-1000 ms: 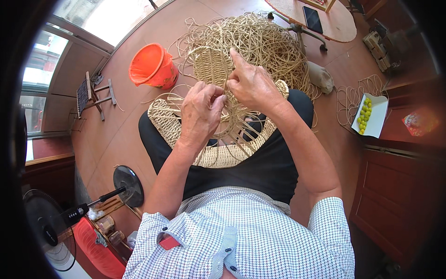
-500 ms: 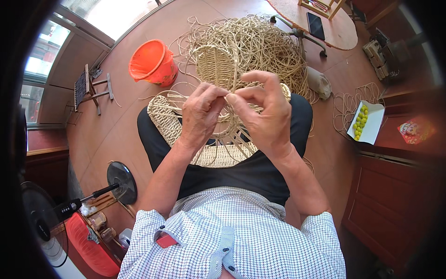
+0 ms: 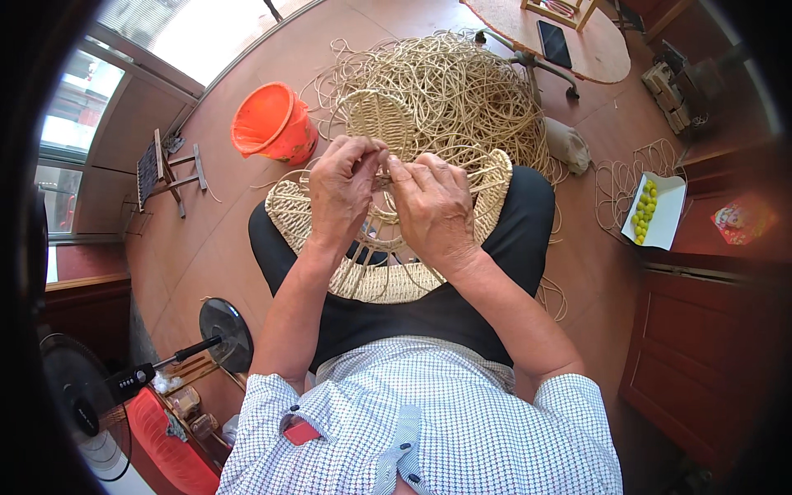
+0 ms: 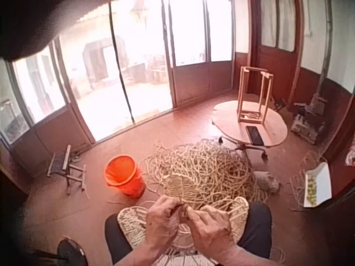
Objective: Weaving a large rattan or wicker basket structure.
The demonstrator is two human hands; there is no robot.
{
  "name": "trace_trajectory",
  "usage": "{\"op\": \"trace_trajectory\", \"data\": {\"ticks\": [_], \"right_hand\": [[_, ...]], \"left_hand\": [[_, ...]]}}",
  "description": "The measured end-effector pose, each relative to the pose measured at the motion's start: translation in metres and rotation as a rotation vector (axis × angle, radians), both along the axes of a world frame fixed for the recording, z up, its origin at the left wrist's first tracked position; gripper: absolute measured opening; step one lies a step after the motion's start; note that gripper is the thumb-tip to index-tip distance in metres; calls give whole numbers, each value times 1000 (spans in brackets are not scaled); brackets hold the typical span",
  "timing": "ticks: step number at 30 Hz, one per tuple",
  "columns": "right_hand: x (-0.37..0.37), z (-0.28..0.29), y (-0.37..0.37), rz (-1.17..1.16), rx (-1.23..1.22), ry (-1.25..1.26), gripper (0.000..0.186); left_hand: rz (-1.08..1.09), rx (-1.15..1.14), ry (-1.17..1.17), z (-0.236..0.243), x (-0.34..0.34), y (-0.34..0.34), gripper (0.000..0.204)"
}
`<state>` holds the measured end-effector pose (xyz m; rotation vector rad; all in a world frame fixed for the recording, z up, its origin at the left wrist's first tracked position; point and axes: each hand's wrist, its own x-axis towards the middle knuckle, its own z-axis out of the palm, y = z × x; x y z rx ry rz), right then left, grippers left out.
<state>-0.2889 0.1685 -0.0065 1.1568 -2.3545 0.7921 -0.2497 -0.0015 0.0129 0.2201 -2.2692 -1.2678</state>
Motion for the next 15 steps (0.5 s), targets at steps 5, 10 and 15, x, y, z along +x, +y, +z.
{"op": "trace_trajectory", "data": {"ticks": [5,10,15], "right_hand": [[9,-2,0,-13,94,16,55],[5,-2,0,-7,107,2,51],[5,-7,-2,-12,56,14,41]], "left_hand": [[15,-384,35,5,-22,-6,7],[90,-695,-180,10,-32,9,6],[61,-751,-280,4,-42,6,7]]}}
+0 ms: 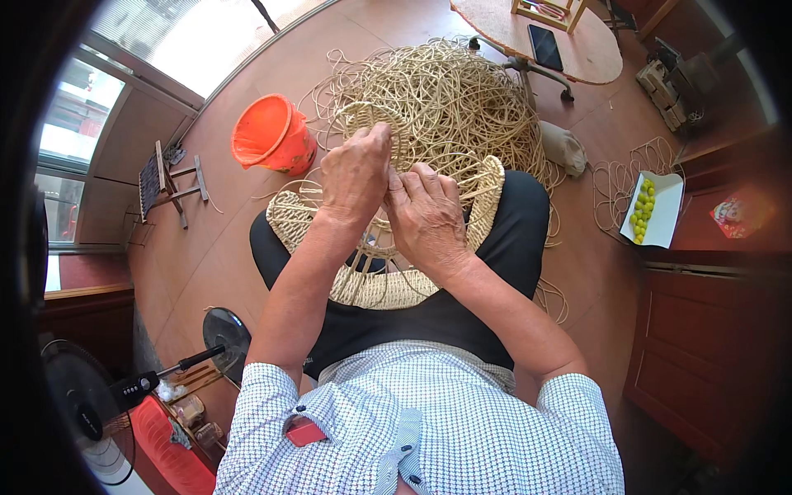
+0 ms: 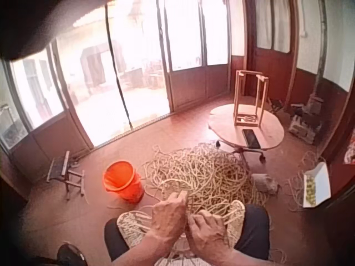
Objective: Weaving a large rattan or wicker basket structure.
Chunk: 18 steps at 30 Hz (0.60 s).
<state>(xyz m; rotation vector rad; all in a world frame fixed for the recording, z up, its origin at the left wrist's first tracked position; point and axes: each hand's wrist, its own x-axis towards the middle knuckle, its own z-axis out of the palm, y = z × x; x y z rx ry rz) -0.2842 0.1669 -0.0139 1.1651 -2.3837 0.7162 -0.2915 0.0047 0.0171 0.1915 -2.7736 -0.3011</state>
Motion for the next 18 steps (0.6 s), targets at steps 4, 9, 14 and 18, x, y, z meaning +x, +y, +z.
{"op": "trace_trajectory", "data": {"ticks": [4,9,14,18], "right_hand": [[2,0,-1,-12,26,27,43],[3,3,-1,-1,65,11,46],[3,1,3,6,58,27,59],[4,0,3,9,5,-3,55]], "left_hand": [[9,15,2,3,-1,0,6],[34,-48,-48,5,-14,-3,8],[-44,177,87,5,-6,-11,20],[-154,376,263,7,8,-12,19]]}}
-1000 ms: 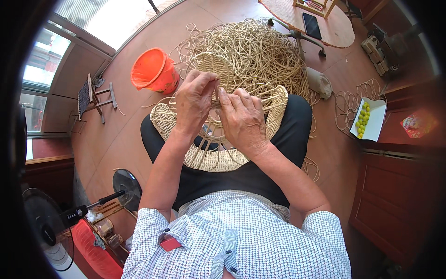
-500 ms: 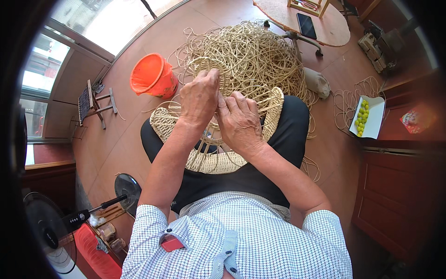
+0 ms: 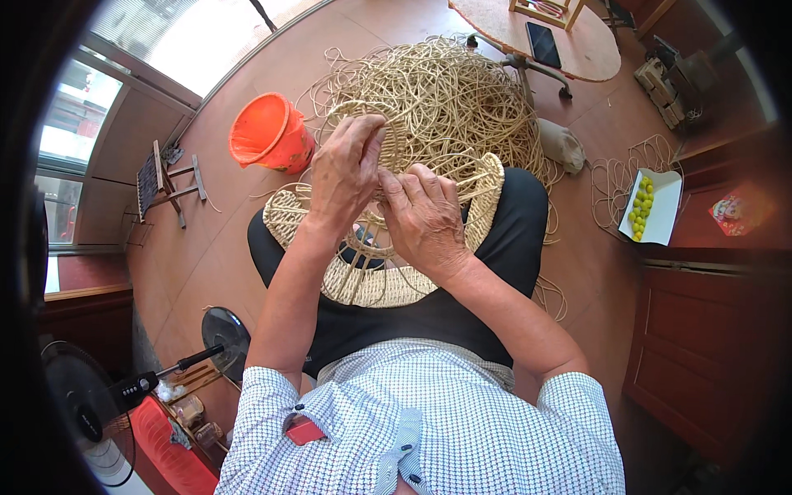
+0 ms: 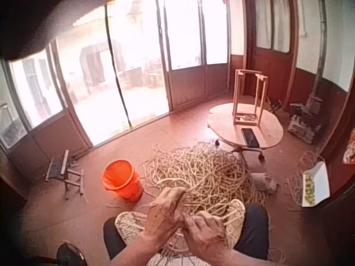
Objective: Weaving a large rattan or wicker basket structure.
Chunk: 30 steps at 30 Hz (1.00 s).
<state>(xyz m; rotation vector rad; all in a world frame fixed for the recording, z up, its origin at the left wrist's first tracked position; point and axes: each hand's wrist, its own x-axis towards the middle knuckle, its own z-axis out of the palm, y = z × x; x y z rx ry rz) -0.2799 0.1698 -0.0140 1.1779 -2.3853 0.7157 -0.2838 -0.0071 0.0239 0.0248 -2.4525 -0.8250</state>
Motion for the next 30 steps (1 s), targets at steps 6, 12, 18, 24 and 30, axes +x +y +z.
{"op": "trace_trajectory", "data": {"ticks": [6,12,18,24,30], "right_hand": [[1,1,-1,4,-139,12,49],[-6,0,2,-4,-146,-42,49],[-2,9,-2,-5,-166,2,50],[-3,0,-3,73,-41,-4,48],[6,-1,-5,37,34,55,64]], "left_hand": [[15,66,113,1,19,8,22],[84,138,110,-9,58,8,34],[227,438,-23,-17,90,3,41],[218,623,-143,-3,84,-14,18],[40,84,54,9,36,-47,11]]}}
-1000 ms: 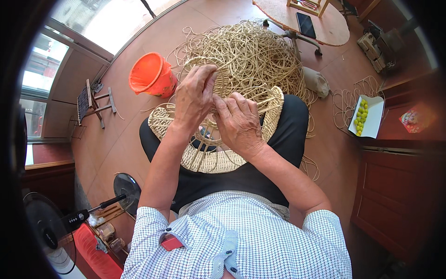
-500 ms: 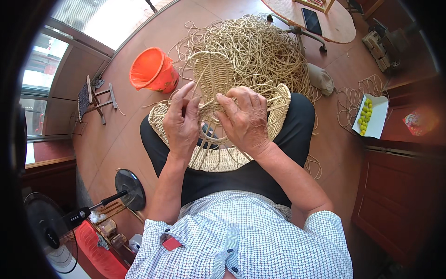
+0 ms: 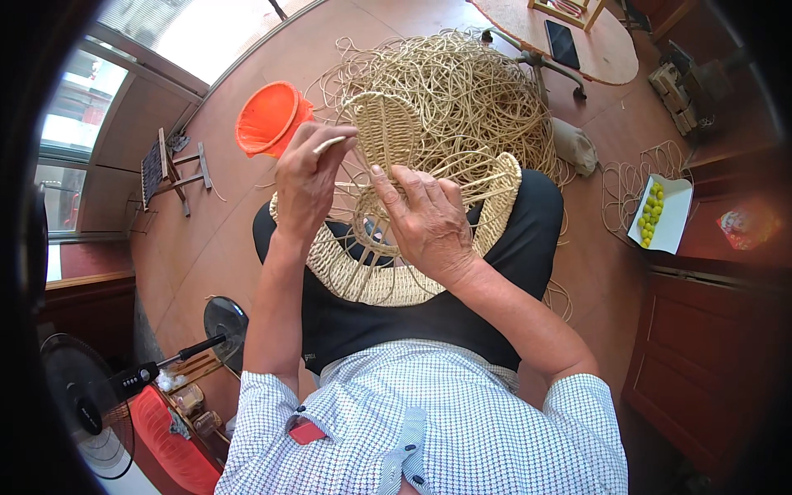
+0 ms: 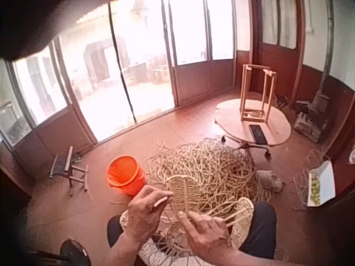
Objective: Weaving a large rattan or wicker basket structure.
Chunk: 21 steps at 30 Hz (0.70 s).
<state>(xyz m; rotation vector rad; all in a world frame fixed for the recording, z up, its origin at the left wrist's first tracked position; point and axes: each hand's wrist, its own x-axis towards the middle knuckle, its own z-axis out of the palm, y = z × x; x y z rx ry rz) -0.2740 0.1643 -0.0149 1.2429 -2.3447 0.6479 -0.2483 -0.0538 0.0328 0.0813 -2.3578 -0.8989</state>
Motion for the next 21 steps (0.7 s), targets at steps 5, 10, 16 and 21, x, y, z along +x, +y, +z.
{"op": "trace_trajectory", "data": {"ticks": [5,10,16,21], "right_hand": [[4,3,-1,-20,86,17,69],[2,3,0,-9,100,-12,67],[1,4,0,0,102,-13,65],[1,1,2,24,60,-35,69]], "left_hand": [[-21,-132,-4,-13,-27,-4,10],[116,-371,-126,-16,-15,19,13],[85,-107,-446,0,-15,22,11],[-43,28,-197,-7,8,22,25]]}}
